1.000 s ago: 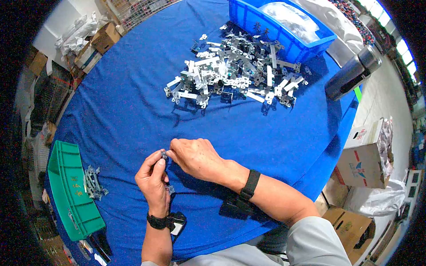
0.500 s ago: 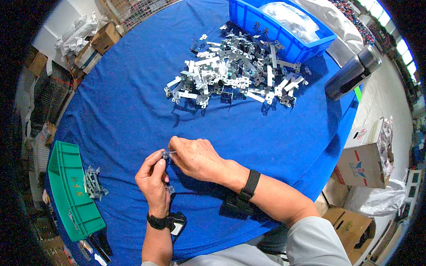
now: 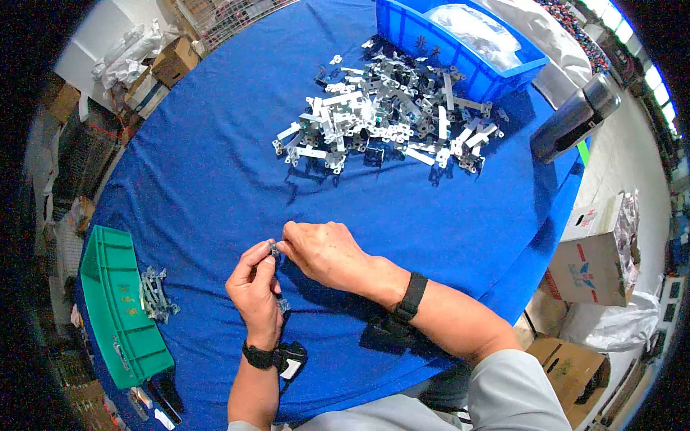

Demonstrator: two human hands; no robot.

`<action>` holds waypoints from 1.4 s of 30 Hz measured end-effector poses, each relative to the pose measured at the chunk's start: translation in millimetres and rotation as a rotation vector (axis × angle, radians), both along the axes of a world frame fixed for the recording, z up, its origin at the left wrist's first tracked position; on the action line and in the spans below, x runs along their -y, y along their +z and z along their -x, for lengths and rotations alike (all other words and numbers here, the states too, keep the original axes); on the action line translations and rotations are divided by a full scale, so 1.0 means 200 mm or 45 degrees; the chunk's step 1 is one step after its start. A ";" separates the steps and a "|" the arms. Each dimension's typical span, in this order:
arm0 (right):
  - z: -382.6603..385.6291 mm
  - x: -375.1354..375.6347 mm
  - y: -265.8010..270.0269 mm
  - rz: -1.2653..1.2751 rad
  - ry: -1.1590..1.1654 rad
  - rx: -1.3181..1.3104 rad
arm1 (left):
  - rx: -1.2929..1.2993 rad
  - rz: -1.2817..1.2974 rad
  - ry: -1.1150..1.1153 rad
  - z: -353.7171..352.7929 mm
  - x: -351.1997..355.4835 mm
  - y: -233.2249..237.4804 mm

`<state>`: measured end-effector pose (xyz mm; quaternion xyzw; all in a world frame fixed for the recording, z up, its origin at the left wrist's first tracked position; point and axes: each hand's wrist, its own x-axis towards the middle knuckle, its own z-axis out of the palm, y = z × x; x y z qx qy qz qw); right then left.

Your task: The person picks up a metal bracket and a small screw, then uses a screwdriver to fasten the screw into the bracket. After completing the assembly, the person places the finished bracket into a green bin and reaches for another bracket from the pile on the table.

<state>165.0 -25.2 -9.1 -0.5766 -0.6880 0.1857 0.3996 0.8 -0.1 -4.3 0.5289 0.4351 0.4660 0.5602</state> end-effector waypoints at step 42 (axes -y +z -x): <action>0.00 0.00 0.02 -0.060 -0.011 -0.193 | 0.053 0.006 -0.009 0.01 0.01 0.01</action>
